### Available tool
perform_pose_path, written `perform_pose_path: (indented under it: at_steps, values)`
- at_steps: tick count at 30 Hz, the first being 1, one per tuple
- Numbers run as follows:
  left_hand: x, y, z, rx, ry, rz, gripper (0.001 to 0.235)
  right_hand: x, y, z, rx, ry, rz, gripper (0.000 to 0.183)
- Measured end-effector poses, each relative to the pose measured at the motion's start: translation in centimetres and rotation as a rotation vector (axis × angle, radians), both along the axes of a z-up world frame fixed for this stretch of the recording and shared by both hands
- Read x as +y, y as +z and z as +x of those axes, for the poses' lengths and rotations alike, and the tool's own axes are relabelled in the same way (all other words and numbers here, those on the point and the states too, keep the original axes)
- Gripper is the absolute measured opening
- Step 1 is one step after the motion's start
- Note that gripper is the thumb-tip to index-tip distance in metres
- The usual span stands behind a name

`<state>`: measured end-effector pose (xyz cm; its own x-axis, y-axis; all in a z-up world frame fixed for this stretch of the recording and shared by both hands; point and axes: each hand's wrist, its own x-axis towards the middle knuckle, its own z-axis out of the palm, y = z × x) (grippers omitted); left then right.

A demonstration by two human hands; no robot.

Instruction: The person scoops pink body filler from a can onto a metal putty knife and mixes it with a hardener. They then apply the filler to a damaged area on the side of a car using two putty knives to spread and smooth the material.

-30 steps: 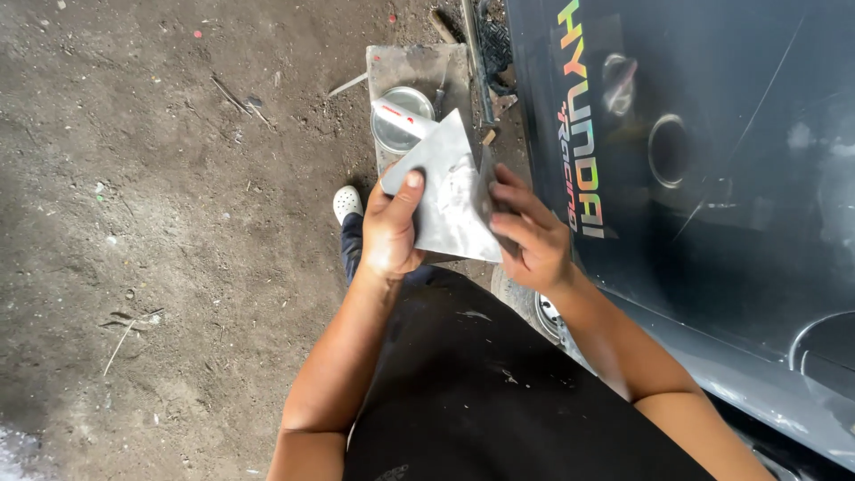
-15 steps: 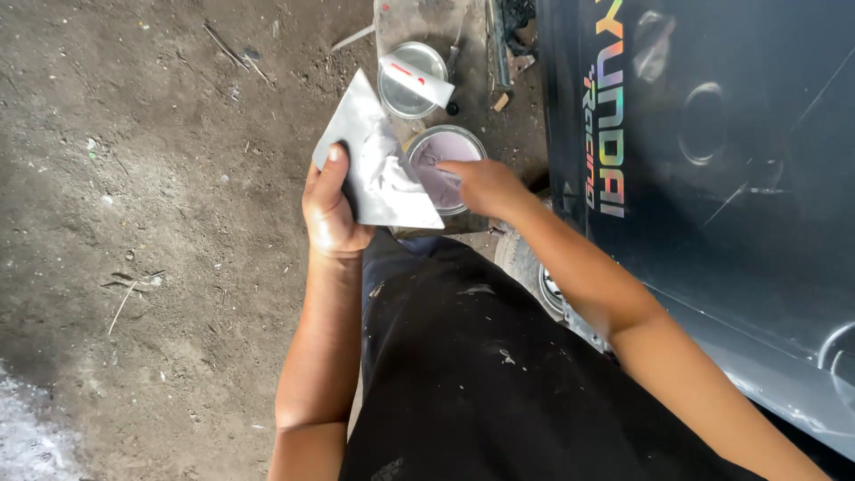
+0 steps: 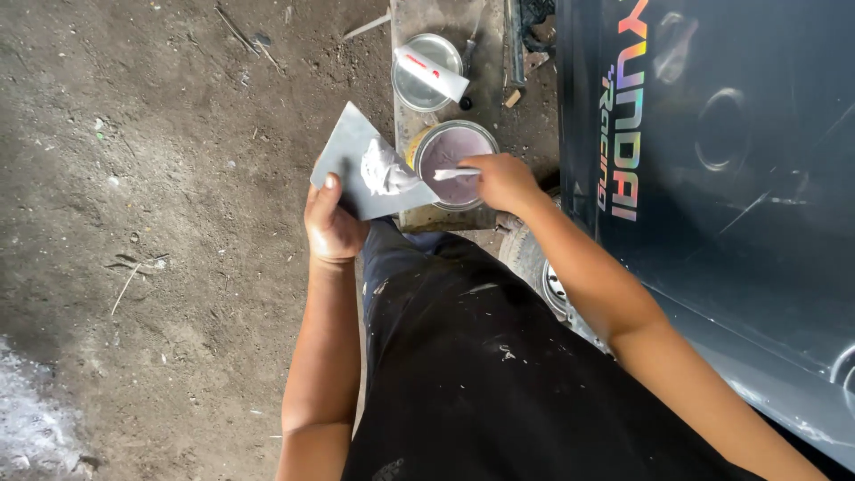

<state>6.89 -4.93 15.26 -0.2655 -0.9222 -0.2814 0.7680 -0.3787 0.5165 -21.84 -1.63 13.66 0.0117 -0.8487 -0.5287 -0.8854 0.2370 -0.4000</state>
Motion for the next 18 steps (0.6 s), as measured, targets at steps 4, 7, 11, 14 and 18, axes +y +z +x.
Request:
perform_pose_path:
  at_steps: [4,7,11,14,18]
  values:
    - [-1.2,-2.2,-1.2,-0.048,-0.027,-0.120,0.060,2.0,6.0,-1.3,-0.158,-0.082,-0.136,0.044]
    - [-2.4,-4.6,-3.0,-0.194,-0.071,-0.135,0.049,3.4,10.6,-1.8,-0.295,-0.217,-0.164,0.044]
    - [-3.5,-7.0,-5.5,-0.425,-0.118,-0.181,0.042,5.5,15.4,-2.5,-0.489,-0.082,-0.496,0.043]
    - [-3.0,-5.6,-7.5,-0.410,-0.180,-0.099,0.042,6.6,17.7,-2.6,-0.506,-0.083,-0.622,0.044]
    - [-1.8,3.7,-10.0,0.049,-0.364,0.237,0.046,6.7,16.4,-2.7,-0.529,0.093,-0.900,0.045]
